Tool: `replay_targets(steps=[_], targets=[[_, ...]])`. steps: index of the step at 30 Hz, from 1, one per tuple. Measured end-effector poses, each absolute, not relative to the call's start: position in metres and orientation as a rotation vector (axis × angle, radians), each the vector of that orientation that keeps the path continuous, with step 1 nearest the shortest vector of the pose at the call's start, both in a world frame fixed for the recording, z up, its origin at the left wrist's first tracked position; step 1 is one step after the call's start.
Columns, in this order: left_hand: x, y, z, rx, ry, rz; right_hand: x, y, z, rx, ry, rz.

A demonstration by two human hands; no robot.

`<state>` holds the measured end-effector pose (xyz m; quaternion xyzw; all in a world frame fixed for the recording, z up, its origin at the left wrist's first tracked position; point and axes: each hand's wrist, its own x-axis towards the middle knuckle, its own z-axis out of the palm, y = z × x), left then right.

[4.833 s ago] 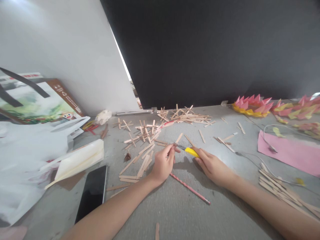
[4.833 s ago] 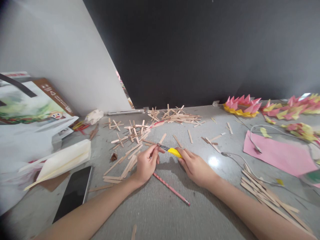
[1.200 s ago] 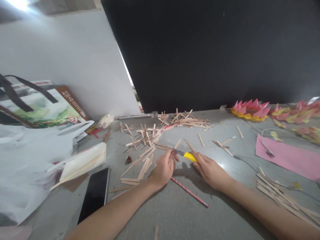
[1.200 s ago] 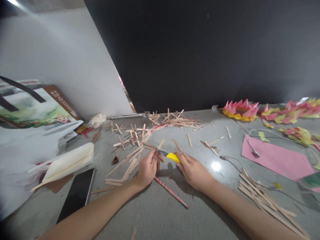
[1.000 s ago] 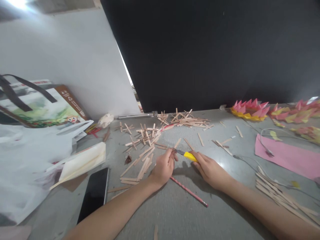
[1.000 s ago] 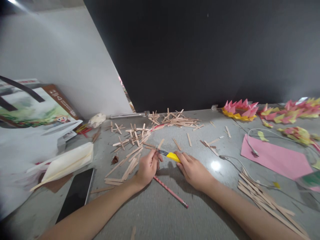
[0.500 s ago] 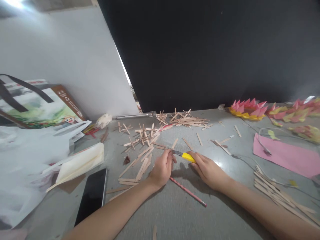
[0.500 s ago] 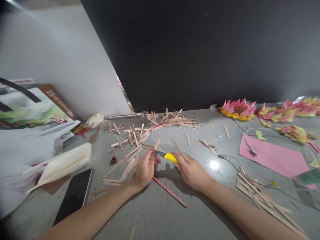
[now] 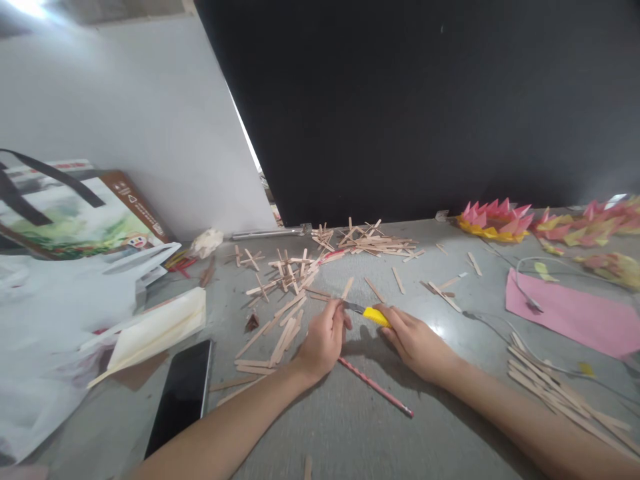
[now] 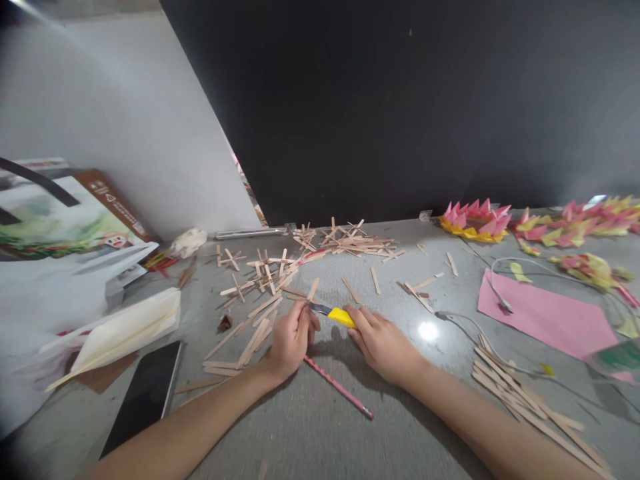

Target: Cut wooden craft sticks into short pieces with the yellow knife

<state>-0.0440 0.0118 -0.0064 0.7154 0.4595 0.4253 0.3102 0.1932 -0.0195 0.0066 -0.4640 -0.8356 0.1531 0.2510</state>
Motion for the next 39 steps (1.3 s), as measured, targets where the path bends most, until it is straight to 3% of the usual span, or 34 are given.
replay_targets(steps=[26, 39], targets=[[-0.046, 0.014, -0.005, 2.077, 1.173, 1.006, 0.194, -0.020, -0.002, -1.297, -2.264, 0.398], [-0.044, 0.011, -0.003, 1.896, 1.169, 1.078, 0.190, -0.019, 0.003, -1.300, -2.268, 0.450]])
